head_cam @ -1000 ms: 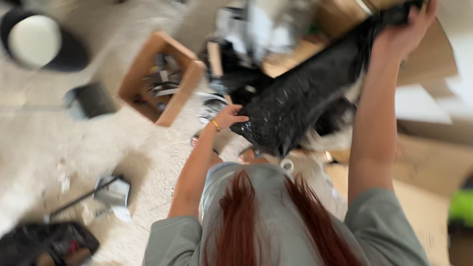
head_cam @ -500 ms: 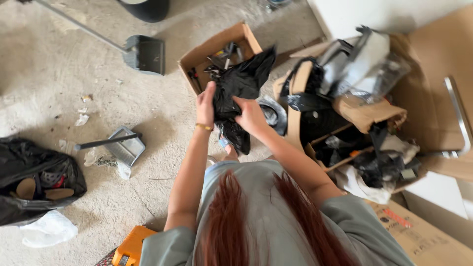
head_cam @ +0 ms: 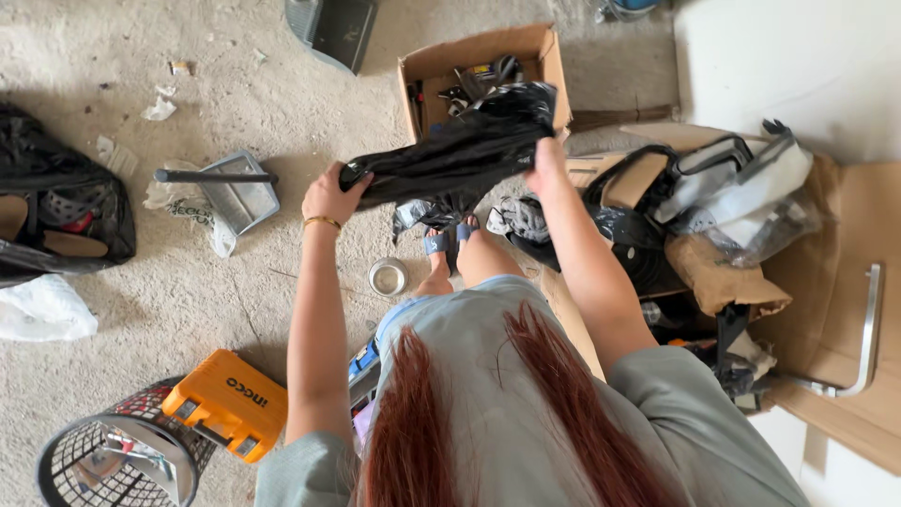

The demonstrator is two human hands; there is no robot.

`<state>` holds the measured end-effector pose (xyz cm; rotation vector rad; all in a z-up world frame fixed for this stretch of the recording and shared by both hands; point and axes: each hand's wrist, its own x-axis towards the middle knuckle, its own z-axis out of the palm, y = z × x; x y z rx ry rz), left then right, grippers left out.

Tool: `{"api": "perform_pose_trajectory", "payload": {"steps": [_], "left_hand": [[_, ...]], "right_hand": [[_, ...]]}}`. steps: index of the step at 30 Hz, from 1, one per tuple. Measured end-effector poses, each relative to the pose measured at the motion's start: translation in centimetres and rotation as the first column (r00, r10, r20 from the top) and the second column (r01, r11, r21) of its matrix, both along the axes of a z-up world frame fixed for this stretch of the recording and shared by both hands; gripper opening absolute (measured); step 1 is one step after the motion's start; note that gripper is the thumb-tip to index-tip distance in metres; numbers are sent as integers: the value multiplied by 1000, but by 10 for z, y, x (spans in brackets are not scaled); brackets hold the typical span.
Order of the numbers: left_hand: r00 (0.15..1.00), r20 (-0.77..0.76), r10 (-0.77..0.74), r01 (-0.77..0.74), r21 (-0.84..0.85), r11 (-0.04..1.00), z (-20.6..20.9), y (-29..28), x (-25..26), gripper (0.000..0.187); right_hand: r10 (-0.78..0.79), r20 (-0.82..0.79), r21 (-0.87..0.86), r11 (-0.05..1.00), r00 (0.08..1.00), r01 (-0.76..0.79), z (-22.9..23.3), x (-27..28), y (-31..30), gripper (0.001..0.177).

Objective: The person sorts through a cardboard box containing tools and miscellaneous items, placing some into a black plastic bag and others into a larger box. They also fold and place a cardboard box into a trash bag.

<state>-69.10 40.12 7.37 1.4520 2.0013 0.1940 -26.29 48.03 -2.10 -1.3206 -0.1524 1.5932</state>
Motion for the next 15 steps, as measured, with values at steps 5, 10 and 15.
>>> {"api": "perform_pose_trajectory", "payload": {"steps": [5, 10, 15], "left_hand": [[817, -570, -86, 303, 298, 905, -24, 3, 24, 134], [995, -85, 53, -62, -116, 991, -152, 24, 6, 42], [766, 324, 556, -589, 5, 808, -184, 59, -98, 27]], "right_hand": [[524, 431, -62, 830, 735, -555, 9, -109, -13, 28], [565, 514, 215, 644, 646, -734, 9, -143, 10, 29], [415, 910, -275, 561, -22, -781, -45, -26, 62, 50]]}}
